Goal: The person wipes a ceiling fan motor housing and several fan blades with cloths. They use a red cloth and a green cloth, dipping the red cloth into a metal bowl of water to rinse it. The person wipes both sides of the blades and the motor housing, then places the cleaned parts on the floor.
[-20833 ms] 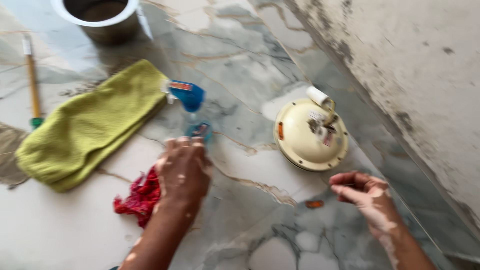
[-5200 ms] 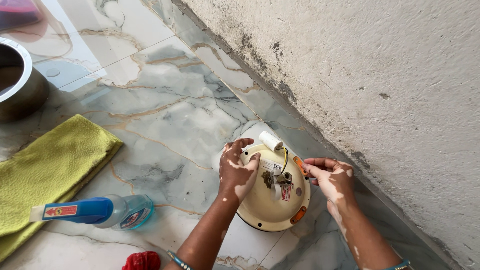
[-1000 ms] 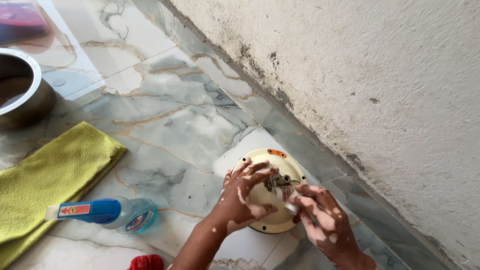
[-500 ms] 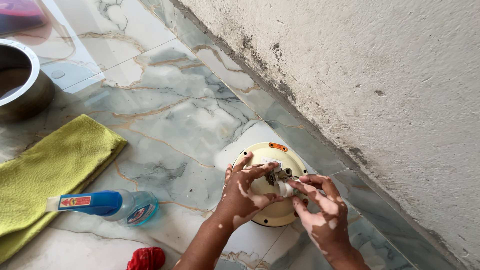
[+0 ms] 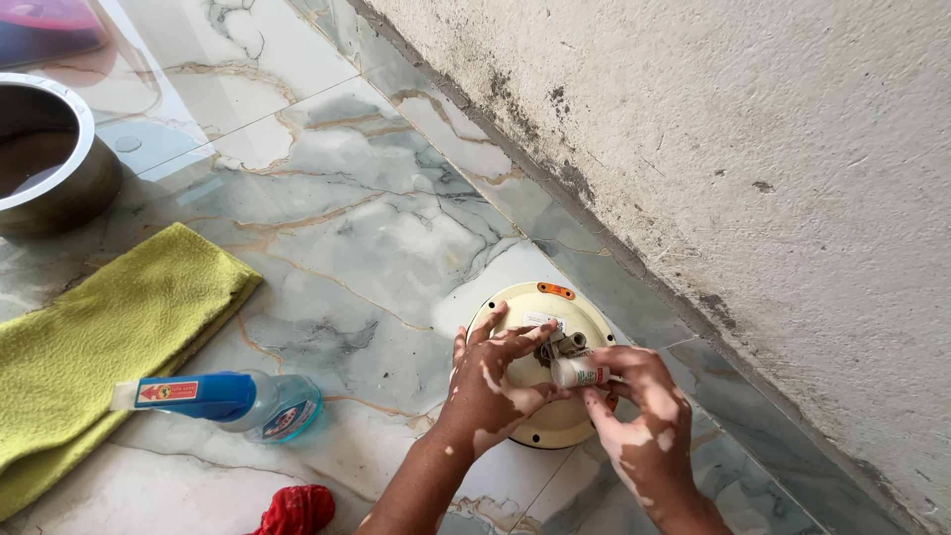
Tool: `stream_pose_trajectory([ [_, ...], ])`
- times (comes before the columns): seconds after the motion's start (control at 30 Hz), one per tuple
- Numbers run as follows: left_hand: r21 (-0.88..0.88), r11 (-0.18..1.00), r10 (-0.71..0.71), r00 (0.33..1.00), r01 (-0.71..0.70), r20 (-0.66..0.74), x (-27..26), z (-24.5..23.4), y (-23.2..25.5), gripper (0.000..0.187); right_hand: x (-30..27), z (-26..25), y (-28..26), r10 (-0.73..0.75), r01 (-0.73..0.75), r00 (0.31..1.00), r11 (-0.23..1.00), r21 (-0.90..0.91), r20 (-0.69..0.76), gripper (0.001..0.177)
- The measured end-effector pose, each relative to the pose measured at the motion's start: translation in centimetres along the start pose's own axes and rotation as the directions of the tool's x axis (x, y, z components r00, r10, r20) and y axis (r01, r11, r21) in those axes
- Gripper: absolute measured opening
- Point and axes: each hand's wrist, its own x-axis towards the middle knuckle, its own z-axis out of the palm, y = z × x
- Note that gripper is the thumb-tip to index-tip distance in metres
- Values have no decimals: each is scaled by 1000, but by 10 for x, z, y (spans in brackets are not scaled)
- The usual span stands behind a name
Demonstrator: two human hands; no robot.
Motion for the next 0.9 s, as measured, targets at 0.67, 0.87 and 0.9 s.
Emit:
stream_pose_trajectory([
  [0.67, -50, 995, 82, 992, -87, -96, -9, -9, -4, 74, -5, 13, -8, 24, -26, 999, 999, -32, -48, 66],
  [0.87, -249, 965, 50, 989, -84, -138, -15, -7, -20, 44, 6, 0, -1, 80, -82, 985, 997, 7, 151, 83],
  [0.9, -278, 960, 10, 993, -44, -121, -16, -6, -21, 40, 9, -1, -1, 88, -97, 973, 995, 32, 215, 85],
])
